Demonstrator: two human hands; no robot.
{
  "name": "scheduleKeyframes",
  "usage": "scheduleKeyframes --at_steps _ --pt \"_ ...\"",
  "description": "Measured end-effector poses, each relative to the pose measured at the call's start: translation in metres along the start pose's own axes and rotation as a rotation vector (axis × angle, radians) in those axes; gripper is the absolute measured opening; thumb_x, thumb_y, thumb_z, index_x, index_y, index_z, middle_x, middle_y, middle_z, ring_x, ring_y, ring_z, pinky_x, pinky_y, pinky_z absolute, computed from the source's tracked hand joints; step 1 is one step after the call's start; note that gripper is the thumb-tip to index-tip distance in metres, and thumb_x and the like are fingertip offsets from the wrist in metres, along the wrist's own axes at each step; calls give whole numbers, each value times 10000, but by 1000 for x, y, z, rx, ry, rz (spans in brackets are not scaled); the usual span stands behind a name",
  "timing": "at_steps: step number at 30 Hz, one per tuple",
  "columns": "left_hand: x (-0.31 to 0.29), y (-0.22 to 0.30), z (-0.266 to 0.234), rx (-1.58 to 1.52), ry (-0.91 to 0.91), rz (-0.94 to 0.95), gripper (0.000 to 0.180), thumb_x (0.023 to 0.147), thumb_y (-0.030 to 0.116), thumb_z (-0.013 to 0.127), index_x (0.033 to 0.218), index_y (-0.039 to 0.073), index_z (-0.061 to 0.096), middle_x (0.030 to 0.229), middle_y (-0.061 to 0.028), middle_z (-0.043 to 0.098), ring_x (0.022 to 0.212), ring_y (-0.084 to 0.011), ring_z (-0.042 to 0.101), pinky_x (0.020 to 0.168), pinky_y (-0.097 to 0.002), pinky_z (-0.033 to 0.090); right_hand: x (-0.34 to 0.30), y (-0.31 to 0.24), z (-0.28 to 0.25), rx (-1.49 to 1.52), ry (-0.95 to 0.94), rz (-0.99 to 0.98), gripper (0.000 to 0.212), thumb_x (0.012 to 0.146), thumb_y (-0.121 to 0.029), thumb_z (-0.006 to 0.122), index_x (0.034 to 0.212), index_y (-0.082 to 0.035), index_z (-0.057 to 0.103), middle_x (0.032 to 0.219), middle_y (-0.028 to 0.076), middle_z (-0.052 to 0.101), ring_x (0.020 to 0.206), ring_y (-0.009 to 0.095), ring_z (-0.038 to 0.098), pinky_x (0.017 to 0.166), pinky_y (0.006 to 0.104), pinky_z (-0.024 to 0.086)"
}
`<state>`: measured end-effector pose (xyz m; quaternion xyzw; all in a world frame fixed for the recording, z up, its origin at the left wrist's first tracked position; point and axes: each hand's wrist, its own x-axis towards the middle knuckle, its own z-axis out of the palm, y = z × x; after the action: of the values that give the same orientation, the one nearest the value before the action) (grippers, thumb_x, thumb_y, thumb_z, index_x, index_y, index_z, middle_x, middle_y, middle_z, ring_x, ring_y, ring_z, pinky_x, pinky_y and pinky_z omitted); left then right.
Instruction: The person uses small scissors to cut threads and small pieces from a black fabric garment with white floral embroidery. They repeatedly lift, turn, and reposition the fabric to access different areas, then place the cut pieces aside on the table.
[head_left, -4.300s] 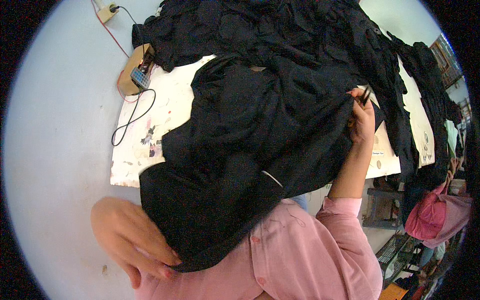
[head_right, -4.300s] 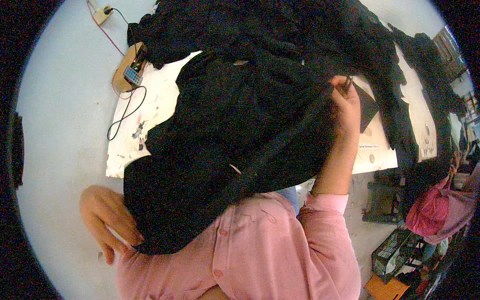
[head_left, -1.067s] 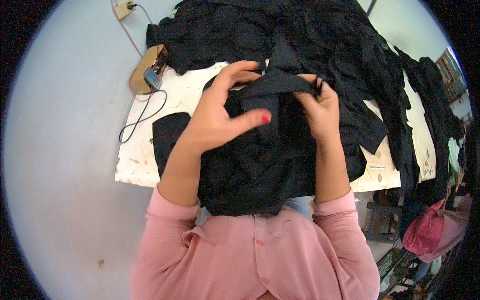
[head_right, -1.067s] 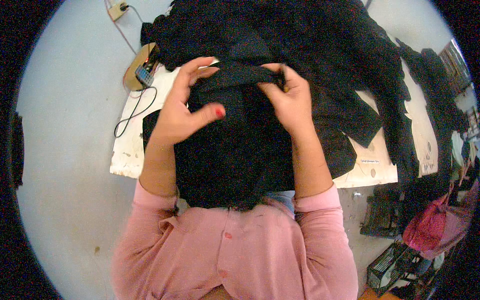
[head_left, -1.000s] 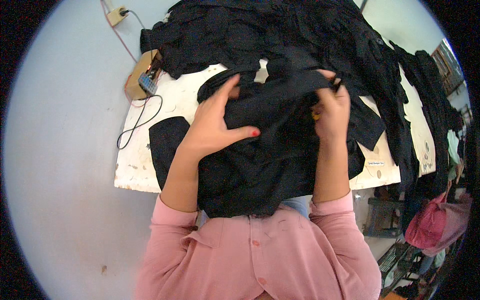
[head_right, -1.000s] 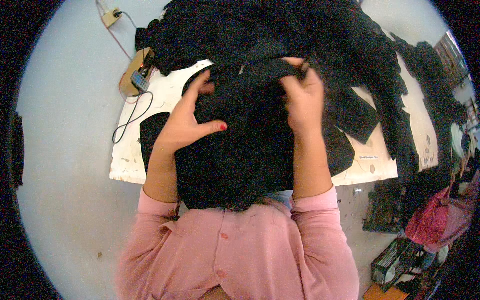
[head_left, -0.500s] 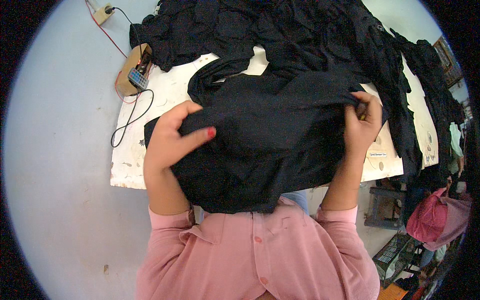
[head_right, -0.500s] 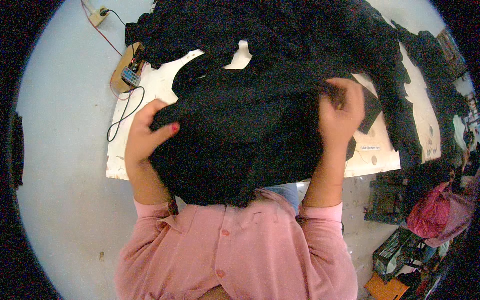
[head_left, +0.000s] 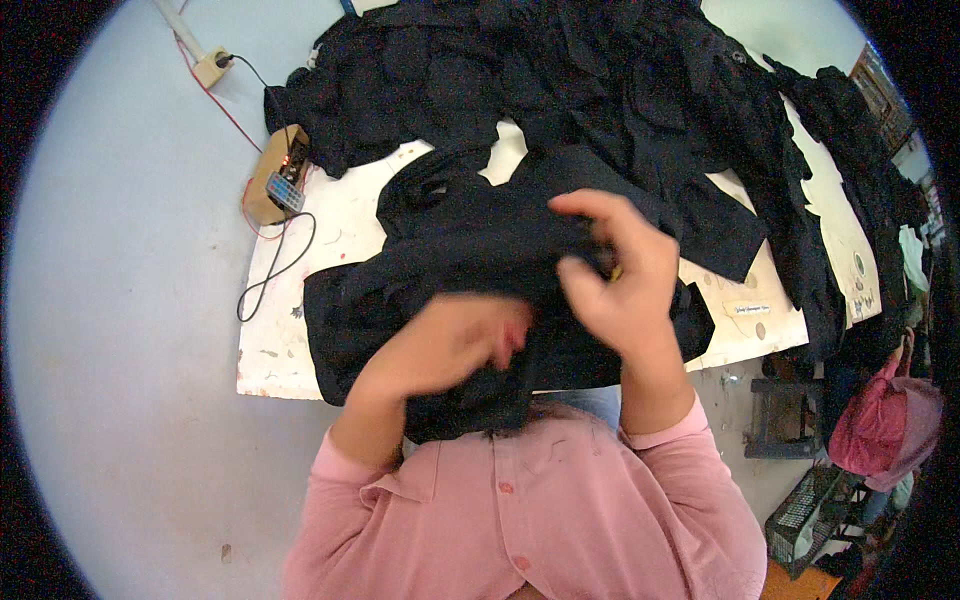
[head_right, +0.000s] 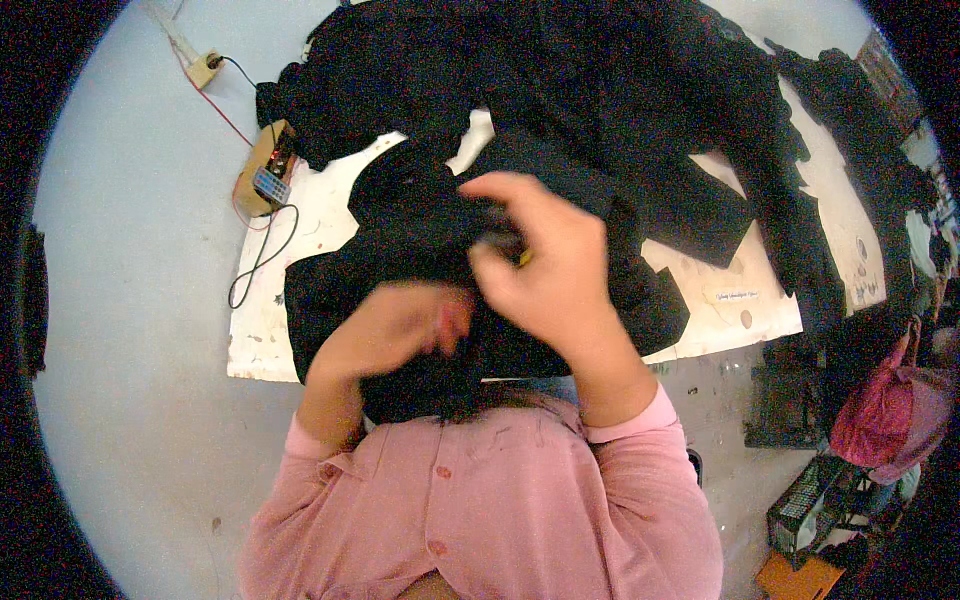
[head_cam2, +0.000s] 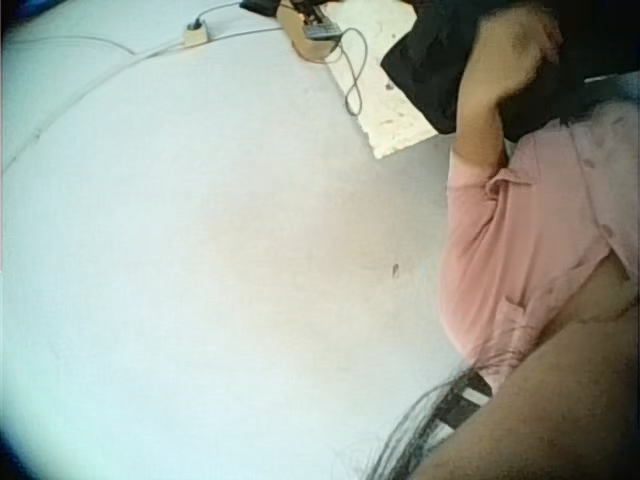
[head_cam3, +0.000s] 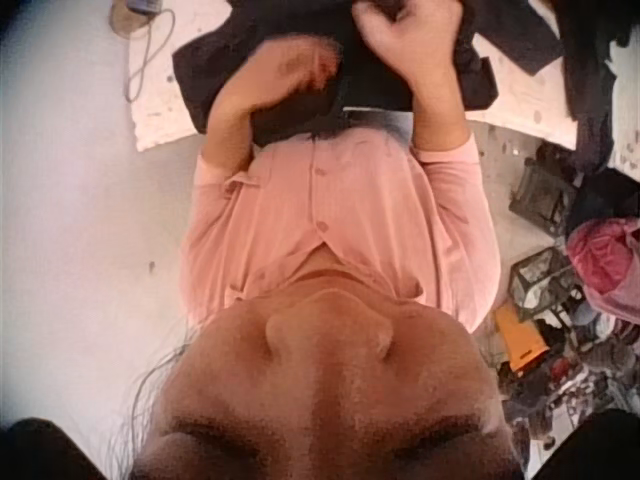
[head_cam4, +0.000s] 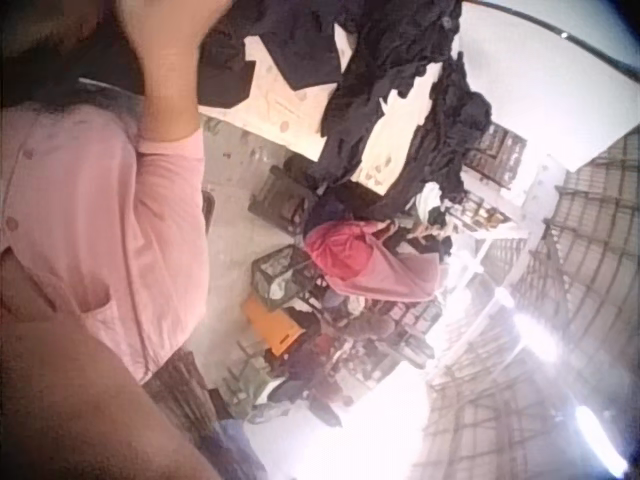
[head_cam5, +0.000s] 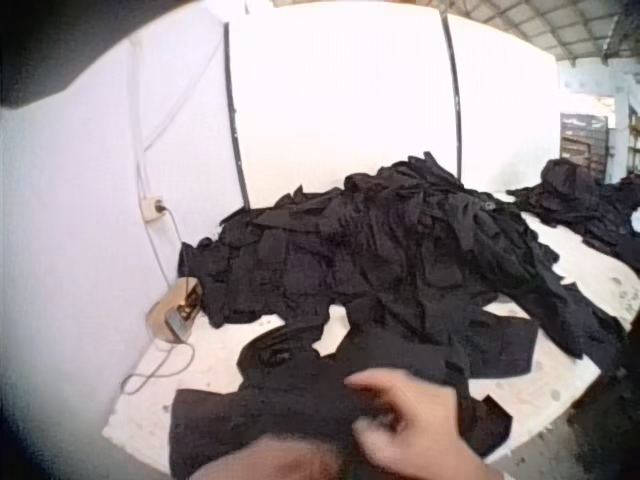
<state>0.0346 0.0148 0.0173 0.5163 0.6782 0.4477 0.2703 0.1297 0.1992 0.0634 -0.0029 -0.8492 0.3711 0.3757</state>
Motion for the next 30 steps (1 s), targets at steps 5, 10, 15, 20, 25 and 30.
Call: scheduleKeyframes --at_steps 5,10,15,20,25,30 --pt "57 -36 -41 -1120 702 -30 466 959 373 433 1283 45 501 1221 -128 576 1091 -248 576 933 -365 486 -29 -34 49 101 -414 -377 525 608 -108 695 1119 -99 574 857 72 619 733 241 653 583 351 535" --pt "54 -41 -68 -1229 837 84 497 944 407 432 1291 58 501 1245 -123 563 1127 -262 550 966 -389 449 -17 -24 22 180 -3 -629 539 693 -116 730 1204 -74 564 952 77 645 675 238 633 567 315 517" --pt "61 -37 -101 -1220 962 192 527 929 441 430 1298 71 501 1270 -118 551 1163 -277 524 999 -413 413 24 17 -5 199 161 -23 578 684 -159 811 1200 -40 580 1126 114 642 968 206 624 725 289 502" --pt "55 -11 -153 -1146 1057 459 557 914 474 429 1306 85 501 1294 -113 539 1198 -292 498 1031 -438 376 43 56 -4 86 10 140 441 692 -146 819 1057 -11 611 988 85 643 871 164 591 715 293 473" --pt "46 -12 -127 -1156 865 599 588 900 508 427 1314 98 501 1318 -108 526 1234 -307 471 1064 -462 340 39 46 -45 -177 665 -365 301 631 -42 791 822 -28 559 847 85 593 803 249 571 743 326 450" --pt "48 -32 -3 -1740 575 58 612 905 512 381 1336 88 477 1359 -114 494 1265 -335 432 1089 -516 283 -23 24 -24 -183 -49 -171 248 626 -39 768 765 -30 564 784 124 590 716 303 583 638 376 476"
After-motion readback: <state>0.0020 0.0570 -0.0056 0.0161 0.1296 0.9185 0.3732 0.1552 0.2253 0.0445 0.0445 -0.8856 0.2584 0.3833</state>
